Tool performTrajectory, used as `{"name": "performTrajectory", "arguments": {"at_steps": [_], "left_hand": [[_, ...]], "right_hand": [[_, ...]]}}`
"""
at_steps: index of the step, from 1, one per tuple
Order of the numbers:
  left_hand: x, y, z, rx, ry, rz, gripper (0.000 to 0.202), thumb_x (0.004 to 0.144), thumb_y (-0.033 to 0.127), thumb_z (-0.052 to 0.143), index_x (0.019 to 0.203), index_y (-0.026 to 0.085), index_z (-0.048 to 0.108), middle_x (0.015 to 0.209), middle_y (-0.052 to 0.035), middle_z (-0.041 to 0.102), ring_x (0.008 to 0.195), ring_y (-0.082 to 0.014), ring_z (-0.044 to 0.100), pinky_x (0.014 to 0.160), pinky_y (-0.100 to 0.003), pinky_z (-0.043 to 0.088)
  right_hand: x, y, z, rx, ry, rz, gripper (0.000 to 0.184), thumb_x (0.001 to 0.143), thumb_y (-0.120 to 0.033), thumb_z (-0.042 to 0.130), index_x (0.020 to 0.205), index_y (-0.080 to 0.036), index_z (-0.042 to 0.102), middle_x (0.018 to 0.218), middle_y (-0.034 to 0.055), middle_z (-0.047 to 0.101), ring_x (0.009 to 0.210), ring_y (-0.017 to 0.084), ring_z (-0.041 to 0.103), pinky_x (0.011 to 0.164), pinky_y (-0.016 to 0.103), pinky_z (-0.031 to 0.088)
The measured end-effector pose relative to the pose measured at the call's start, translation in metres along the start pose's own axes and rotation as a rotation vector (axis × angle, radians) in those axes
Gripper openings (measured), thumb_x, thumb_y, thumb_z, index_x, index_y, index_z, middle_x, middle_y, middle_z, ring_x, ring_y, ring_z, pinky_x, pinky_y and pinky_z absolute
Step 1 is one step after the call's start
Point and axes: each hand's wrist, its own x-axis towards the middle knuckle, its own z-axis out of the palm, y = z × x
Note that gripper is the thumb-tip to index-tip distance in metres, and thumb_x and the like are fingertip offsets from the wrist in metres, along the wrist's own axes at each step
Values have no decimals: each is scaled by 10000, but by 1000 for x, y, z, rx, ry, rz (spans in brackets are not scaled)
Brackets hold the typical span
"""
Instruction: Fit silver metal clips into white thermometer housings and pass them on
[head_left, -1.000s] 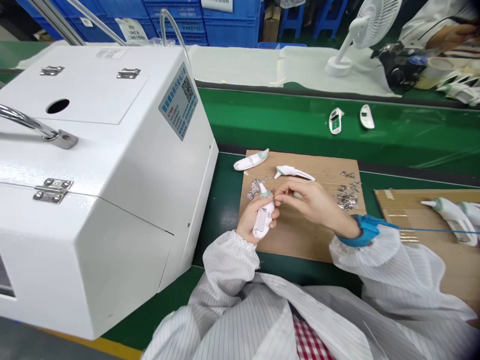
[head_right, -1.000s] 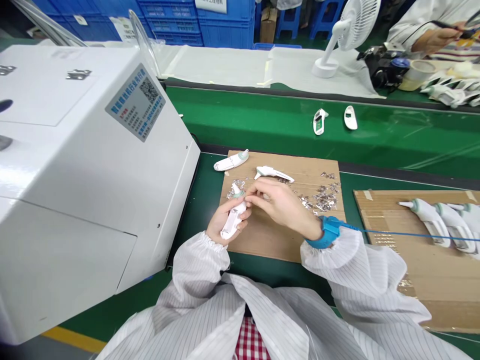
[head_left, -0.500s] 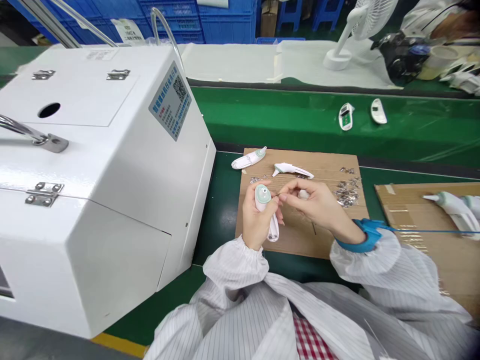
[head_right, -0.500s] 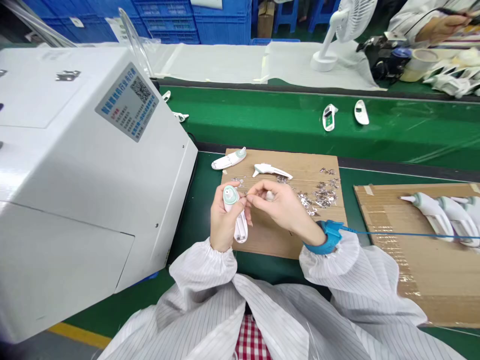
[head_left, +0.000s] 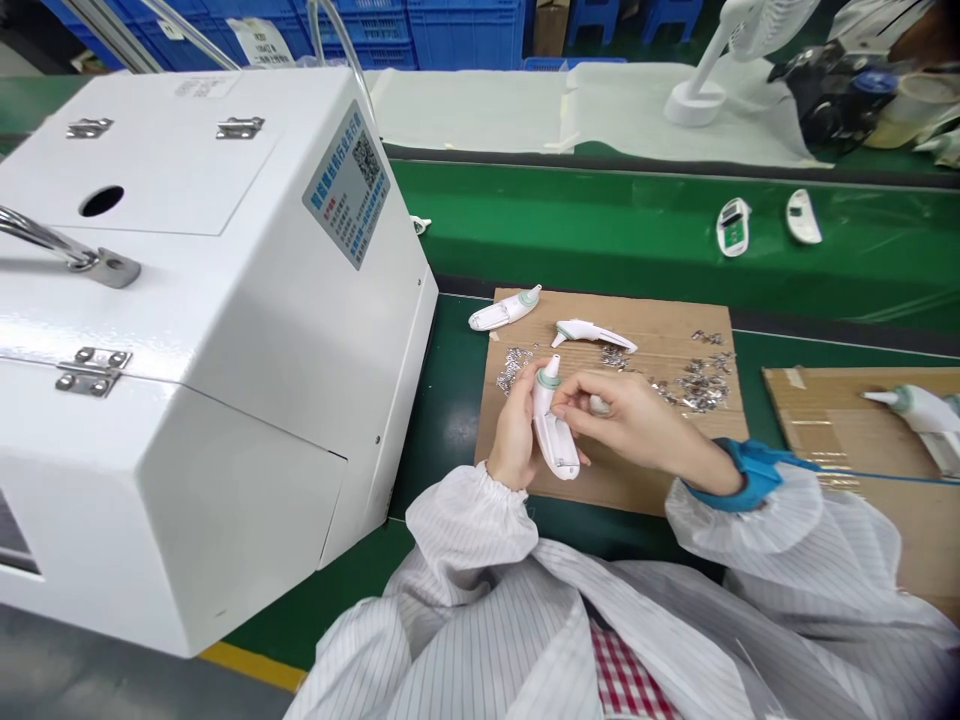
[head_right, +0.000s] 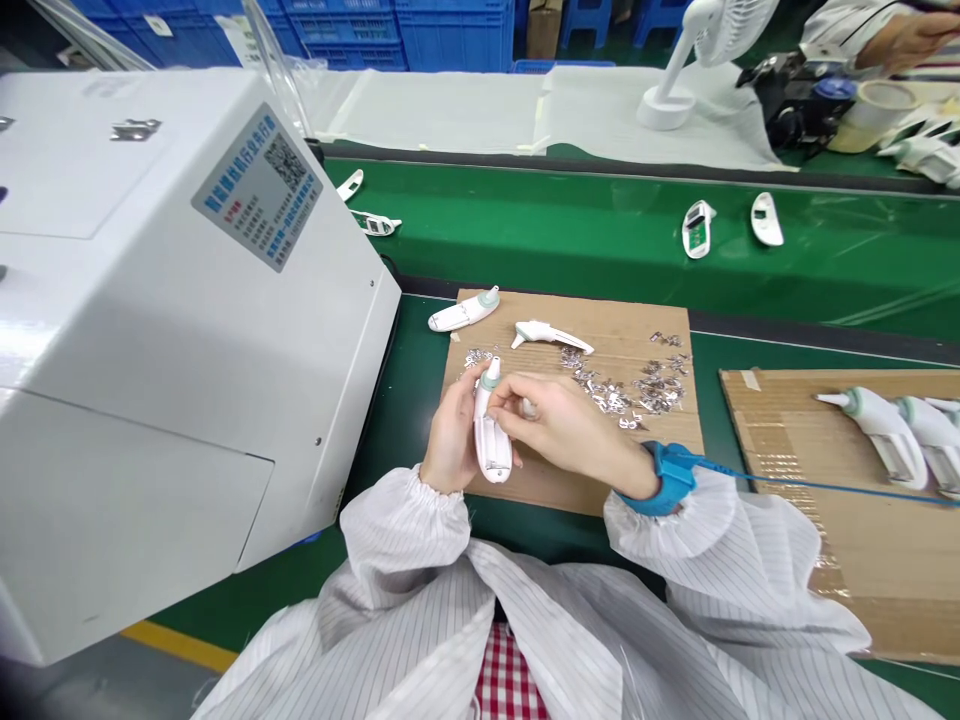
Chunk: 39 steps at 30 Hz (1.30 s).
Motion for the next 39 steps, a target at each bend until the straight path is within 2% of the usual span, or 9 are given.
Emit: {"name": "performTrajectory", "arguments": {"at_steps": [4, 8, 10, 12, 15, 17, 21, 29, 39], "left_hand": [[3, -4, -1, -38, 22, 14, 331, 962, 418, 382, 1229, 255, 491, 781, -3, 598, 517, -151, 598, 454, -265, 514], [10, -7, -6, -221, 144, 30, 196, 963, 311, 427, 1042, 174, 541, 771, -5, 588, 633, -104, 620, 594, -188, 525], [11, -8, -8, -231, 137, -34, 165, 960, 286, 418, 1014, 166, 518, 737, -8, 579, 587, -112, 603, 535, -201, 516], [10, -11, -9, -168, 88, -57, 164, 946, 291, 447, 1062, 184, 492, 738, -11, 589, 525, -126, 577, 438, -222, 490], [9, -21, -8, -122, 52, -52, 213, 921, 303, 500, 1112, 223, 453, 735, 4, 577, 470, -123, 538, 353, -219, 454], [11, -30, -7, -146, 77, -94, 160, 927, 302, 477, 1063, 226, 441, 703, 18, 544, 442, -113, 511, 324, -208, 433], [14, -44, -5, -179, 128, -134, 68, 952, 283, 399, 971, 221, 419, 686, 24, 513, 421, -110, 491, 288, -204, 408], [16, -43, -6, -175, 113, -131, 77, 953, 286, 386, 985, 227, 424, 697, 26, 501, 416, -110, 478, 278, -212, 401], [14, -53, -9, -121, 104, -62, 270, 865, 369, 559, 1082, 252, 452, 709, 39, 510, 418, -96, 466, 310, -185, 362]], "right_hand": [[-5, -6, 5, -261, 20, -107, 153, 933, -247, 548, 855, -188, 665, 802, 7, 644, 675, 122, 576, 596, 255, 384], [-13, -10, 9, -531, 8, -189, 234, 970, -262, 483, 959, -221, 713, 872, 37, 654, 654, 148, 596, 518, 287, 331], [-17, -13, 3, -389, 73, -194, 223, 968, -243, 491, 1020, -234, 707, 862, 30, 674, 690, 149, 624, 548, 282, 390], [-18, -18, -9, -111, 338, -133, 188, 955, -246, 525, 1017, -247, 703, 759, 6, 668, 615, 126, 607, 524, 270, 412], [-16, -30, -28, 406, 772, -77, 256, 927, -390, 571, 733, -243, 653, 501, -34, 500, 375, 95, 414, 357, 265, 298], [-11, -39, -33, 666, 881, -138, 437, 878, -492, 610, 540, -241, 494, 413, -51, 339, 307, 83, 291, 294, 266, 222], [1, -48, -22, 808, 929, -173, 552, 836, -492, 648, 477, -233, 320, 404, -68, 238, 284, 62, 210, 254, 246, 157], [11, -40, -11, 844, 910, -146, 535, 859, -467, 623, 495, -225, 314, 405, -73, 277, 292, 60, 237, 280, 242, 165], [13, -43, -5, 636, 738, -41, 602, 877, -689, 459, 501, -259, 270, 392, -55, 237, 305, 93, 226, 305, 297, 224]]}}
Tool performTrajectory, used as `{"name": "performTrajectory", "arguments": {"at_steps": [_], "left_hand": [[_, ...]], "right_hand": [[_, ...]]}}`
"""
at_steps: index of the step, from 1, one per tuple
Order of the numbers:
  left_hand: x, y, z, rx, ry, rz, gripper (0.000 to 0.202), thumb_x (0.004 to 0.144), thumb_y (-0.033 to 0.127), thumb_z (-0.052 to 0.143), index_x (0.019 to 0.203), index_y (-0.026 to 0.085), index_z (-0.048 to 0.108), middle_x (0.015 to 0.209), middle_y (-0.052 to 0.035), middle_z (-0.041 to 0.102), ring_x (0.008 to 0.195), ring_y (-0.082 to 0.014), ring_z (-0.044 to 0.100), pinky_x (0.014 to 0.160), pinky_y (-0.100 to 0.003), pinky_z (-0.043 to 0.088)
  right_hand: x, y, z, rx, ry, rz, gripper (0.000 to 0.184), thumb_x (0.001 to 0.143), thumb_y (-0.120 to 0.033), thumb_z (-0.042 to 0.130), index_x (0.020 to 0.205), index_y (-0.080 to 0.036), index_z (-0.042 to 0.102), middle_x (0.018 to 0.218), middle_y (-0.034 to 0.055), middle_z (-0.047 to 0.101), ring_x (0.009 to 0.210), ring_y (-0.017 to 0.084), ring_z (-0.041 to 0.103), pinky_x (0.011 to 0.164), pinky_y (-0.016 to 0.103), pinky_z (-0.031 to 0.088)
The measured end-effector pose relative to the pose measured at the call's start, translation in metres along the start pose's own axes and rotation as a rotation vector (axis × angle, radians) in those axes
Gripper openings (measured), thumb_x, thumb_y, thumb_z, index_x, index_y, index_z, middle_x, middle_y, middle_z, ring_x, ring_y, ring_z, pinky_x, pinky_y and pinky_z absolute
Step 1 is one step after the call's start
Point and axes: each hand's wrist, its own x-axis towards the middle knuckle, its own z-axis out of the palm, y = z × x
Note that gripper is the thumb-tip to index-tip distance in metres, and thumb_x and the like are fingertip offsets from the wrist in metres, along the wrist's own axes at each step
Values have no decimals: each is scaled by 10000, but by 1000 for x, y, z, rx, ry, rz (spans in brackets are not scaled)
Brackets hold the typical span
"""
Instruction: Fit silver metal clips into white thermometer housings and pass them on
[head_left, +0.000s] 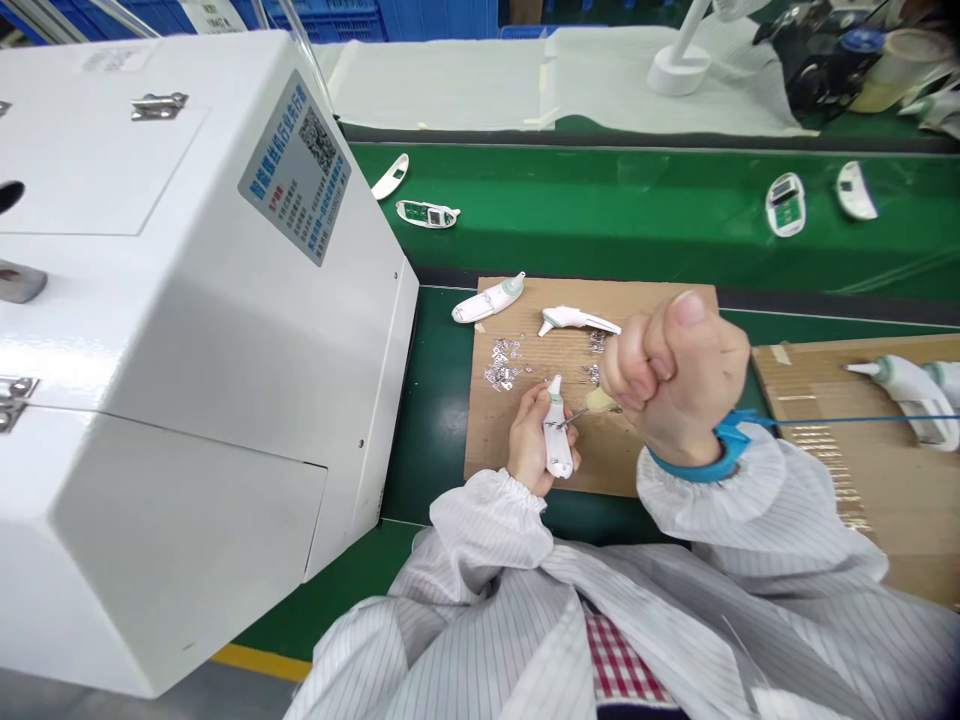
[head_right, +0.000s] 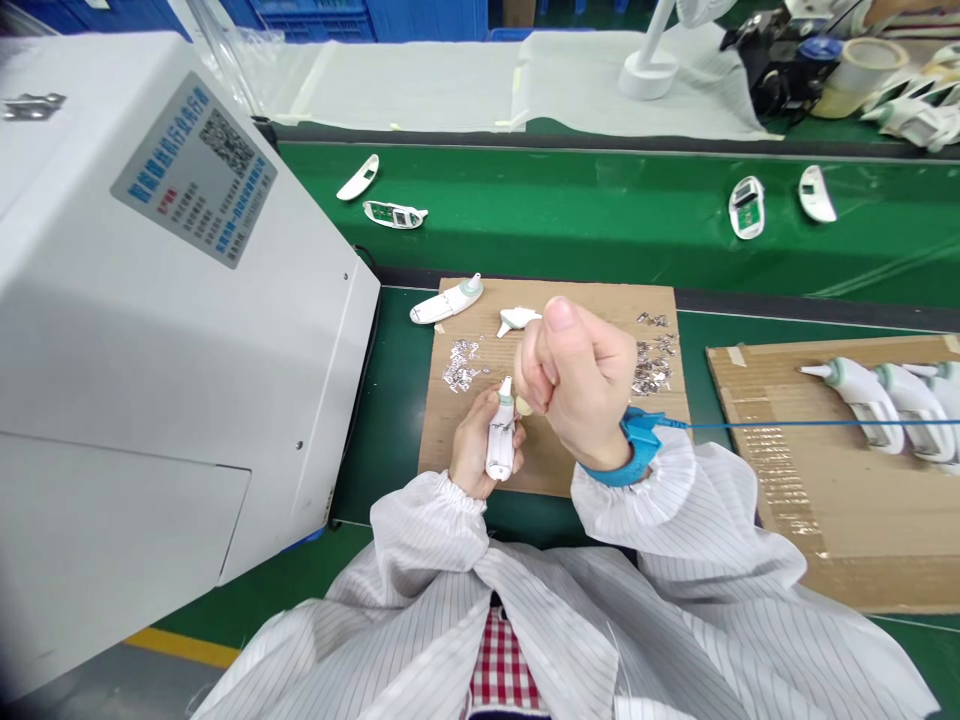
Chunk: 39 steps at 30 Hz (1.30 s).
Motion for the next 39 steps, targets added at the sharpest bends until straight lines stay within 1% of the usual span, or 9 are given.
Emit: {"name": "performTrajectory", "arguments": {"at_steps": [6, 13, 20, 27, 30, 33, 36, 37, 39], "left_hand": [[1, 4, 2, -11, 24, -31, 200, 884, 348, 531, 1022, 237, 438, 677, 38, 499, 426, -104, 478, 330, -193, 381], [1, 3, 3, -35, 22, -23, 186, 879, 335, 531, 999, 232, 432, 675, 40, 501, 422, -104, 479, 322, -191, 374], [0, 6, 2, -31, 21, -35, 212, 872, 345, 548, 1020, 227, 453, 670, 42, 491, 427, -102, 481, 326, -192, 374], [5, -1, 1, -45, 37, -18, 333, 796, 428, 644, 991, 219, 473, 685, 39, 535, 405, -87, 475, 332, -183, 350], [7, -3, -1, -47, 40, 9, 302, 805, 393, 627, 990, 220, 463, 678, 38, 547, 386, -93, 468, 323, -191, 346], [3, 4, -1, -12, 35, 22, 231, 864, 351, 563, 1020, 219, 456, 671, 33, 560, 408, -105, 484, 348, -198, 373], [-4, 15, 6, 37, 84, 212, 228, 939, 352, 468, 1119, 213, 479, 772, -22, 647, 580, -148, 598, 484, -243, 481], [-5, 18, 11, 51, 118, 318, 246, 956, 356, 446, 1153, 214, 488, 833, -44, 676, 682, -162, 633, 566, -259, 511], [-4, 21, 25, 91, 159, 509, 274, 965, 369, 449, 1195, 232, 510, 952, -61, 705, 868, -175, 648, 710, -268, 516]], "right_hand": [[1, -4, 1, 129, 50, -68, 558, 891, -531, 561, 488, -248, 297, 390, -53, 278, 300, 87, 253, 303, 282, 207], [-9, 2, 6, 252, -21, -145, 484, 943, -338, 541, 509, -227, 359, 416, -54, 321, 330, 76, 294, 329, 263, 253], [-10, -5, 4, 158, 43, -151, 527, 907, -431, 573, 477, -238, 337, 391, -45, 309, 318, 84, 238, 334, 291, 224], [-20, 2, 7, 14, -11, -80, 539, 909, -530, 520, 466, -262, 371, 392, -29, 309, 344, 117, 292, 363, 316, 281], [-20, 1, 8, 58, -60, -120, 515, 930, -468, 517, 478, -248, 403, 407, -31, 336, 351, 107, 320, 367, 300, 290], [-10, -6, -1, 150, -30, -110, 508, 922, -426, 535, 489, -234, 352, 405, -46, 317, 337, 92, 307, 348, 274, 266], [0, -10, -22, 13, 74, 3, 473, 905, -456, 550, 541, -235, 344, 413, -65, 308, 327, 80, 291, 330, 248, 237], [1, -9, -29, -96, 49, 77, 430, 886, -463, 582, 574, -234, 395, 421, -69, 340, 335, 79, 313, 332, 236, 241], [-2, 0, -41, -281, -160, 297, 333, 821, -479, 660, 677, -221, 508, 441, -71, 420, 362, 80, 373, 346, 215, 262]]}}
